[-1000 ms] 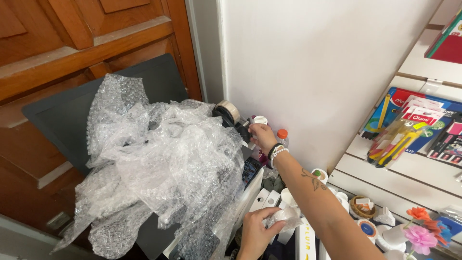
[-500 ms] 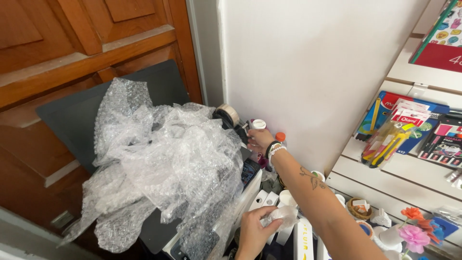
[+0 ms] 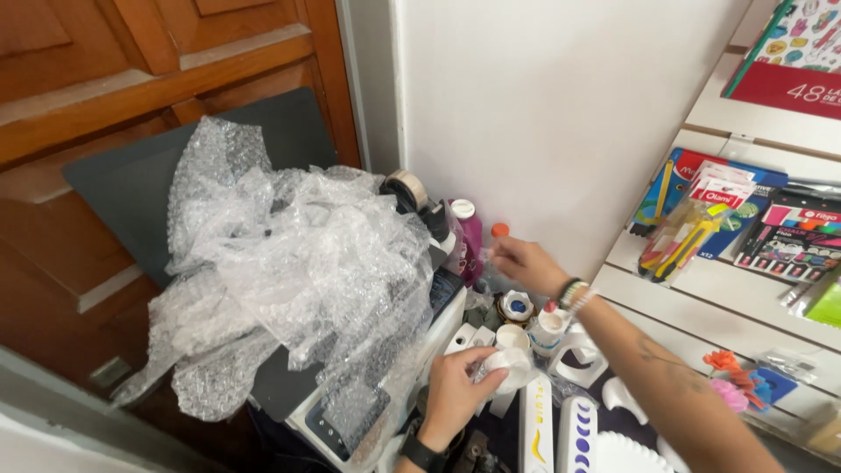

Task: Wrapping small decorative items in bubble wrap and placing them into a cardboard box for shipping.

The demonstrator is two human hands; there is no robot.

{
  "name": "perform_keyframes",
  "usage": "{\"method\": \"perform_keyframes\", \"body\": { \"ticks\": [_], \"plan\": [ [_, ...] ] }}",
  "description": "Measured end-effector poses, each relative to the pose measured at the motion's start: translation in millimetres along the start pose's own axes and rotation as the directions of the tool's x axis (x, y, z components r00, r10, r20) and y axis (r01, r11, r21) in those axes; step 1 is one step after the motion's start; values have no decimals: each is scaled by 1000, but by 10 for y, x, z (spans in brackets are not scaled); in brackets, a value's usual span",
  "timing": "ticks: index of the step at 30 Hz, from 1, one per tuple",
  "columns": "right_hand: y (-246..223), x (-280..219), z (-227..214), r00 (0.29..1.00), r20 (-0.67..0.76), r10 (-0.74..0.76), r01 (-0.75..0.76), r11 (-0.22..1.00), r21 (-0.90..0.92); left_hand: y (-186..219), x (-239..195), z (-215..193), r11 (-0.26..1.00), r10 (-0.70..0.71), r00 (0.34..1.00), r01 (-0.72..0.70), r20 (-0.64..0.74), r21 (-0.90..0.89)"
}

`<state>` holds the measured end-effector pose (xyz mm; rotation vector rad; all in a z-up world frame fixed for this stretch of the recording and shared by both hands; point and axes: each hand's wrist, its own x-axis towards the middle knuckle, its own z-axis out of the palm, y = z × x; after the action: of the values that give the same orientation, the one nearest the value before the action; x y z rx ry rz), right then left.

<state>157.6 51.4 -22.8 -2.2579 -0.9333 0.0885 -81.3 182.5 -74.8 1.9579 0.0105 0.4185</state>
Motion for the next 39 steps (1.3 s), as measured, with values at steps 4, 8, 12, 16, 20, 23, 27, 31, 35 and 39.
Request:
{"method": "perform_keyframes", "body": {
  "ticks": [4, 8, 12, 16, 20, 23, 27, 31, 35, 39],
  "plan": [
    [-478, -875, -589, 973, 61, -223, 229, 964, -134, 84, 29, 39, 999, 18, 998, -16, 63, -32],
    [-758, -1634, -907, 976, 74, -207, 212, 974, -81, 195, 113, 174, 998, -23, 999, 25, 48, -57],
    [-751, -2218, -660, 980, -183, -75, 105, 981, 162, 398, 148, 365, 993, 51, 998, -55, -38, -101],
    [-441, -2445, -30, 871, -491, -25, 225, 908, 353, 477, 164, 583, 991, 109, 991, -114, -71, -75],
    [-322, -2485, 286, 772, -612, 173, 285, 766, 577, 559, 181, 731, 986, 149, 984, -155, -96, -60],
    [-223, -2503, 399, 745, -647, 161, 352, 729, 587, 563, 170, 805, 980, 193, 974, -198, -122, -25],
    [-248, -2449, 431, 706, -688, 168, 365, 746, 557, 572, 168, 861, 974, 227, 966, -229, -123, -1],
    [-289, -2360, 439, 674, -682, 283, 290, 748, 597, 619, 135, 887, 976, 219, 971, -218, -95, 18],
    [-247, -2274, 436, 656, -648, 386, 214, 729, 650, 662, 115, 878, 945, 327, 937, -322, -118, 61],
    [-221, -2239, 411, 660, -600, 452, 183, 678, 712, 678, 97, 830, 925, 374, 925, -367, -70, 101]
  ]
}}
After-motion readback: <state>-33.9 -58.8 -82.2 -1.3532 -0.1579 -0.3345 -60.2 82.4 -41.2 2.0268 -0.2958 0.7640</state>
